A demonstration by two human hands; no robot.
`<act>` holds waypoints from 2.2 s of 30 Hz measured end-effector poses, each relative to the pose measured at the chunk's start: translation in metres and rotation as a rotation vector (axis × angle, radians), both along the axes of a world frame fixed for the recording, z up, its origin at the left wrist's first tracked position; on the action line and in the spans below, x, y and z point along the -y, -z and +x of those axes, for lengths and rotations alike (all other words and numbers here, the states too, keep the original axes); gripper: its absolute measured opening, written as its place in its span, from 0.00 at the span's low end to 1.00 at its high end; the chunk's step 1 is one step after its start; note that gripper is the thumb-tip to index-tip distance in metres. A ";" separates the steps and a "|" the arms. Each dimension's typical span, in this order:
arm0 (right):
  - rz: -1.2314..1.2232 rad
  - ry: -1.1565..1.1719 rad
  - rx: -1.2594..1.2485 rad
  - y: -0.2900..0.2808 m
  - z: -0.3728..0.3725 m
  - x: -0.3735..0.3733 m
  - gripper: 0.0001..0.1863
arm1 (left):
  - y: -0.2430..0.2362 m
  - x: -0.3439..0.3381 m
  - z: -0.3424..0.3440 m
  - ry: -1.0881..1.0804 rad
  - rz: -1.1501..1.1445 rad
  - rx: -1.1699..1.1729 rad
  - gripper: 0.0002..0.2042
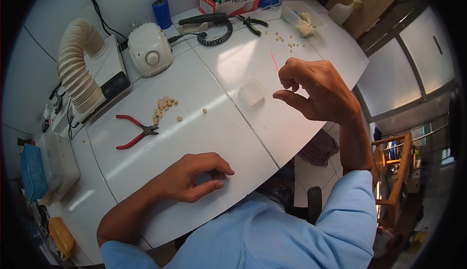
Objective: Adjusting and cleaning a dental prosthetic crown using a manual tool and pliers.
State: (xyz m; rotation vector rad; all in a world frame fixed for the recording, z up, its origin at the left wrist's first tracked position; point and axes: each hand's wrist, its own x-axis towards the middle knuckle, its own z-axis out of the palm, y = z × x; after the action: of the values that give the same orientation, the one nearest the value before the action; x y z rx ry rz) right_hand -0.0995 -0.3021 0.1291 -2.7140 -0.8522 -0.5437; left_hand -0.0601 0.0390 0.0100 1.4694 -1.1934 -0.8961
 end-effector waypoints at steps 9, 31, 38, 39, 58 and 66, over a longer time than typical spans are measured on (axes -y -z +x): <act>0.110 -0.112 0.090 -0.003 -0.127 -0.069 0.16 | 0.012 0.003 -0.007 -0.013 -0.016 0.092 0.15; 0.337 -0.045 -0.081 0.000 -0.197 -0.074 0.17 | 0.011 0.001 -0.008 0.011 -0.044 0.197 0.14; 0.380 -0.068 -0.056 -0.001 -0.185 -0.069 0.17 | 0.012 -0.002 -0.007 0.018 -0.034 0.165 0.14; 0.383 -0.068 -0.051 0.002 -0.183 -0.070 0.17 | 0.013 -0.001 -0.007 0.015 -0.050 0.155 0.14; 0.477 0.057 0.000 0.011 -0.205 -0.052 0.17 | -0.016 0.010 -0.011 -0.071 0.029 0.076 0.15; 0.550 0.098 0.007 0.024 -0.227 -0.027 0.17 | -0.030 0.097 0.056 -0.424 -0.021 0.914 0.14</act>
State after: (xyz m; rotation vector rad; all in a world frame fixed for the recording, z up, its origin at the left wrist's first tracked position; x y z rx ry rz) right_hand -0.3269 -0.2754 0.1050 -2.2532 -0.4782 -0.6902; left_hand -0.0037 -0.0584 0.0400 2.0921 -1.4081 0.1277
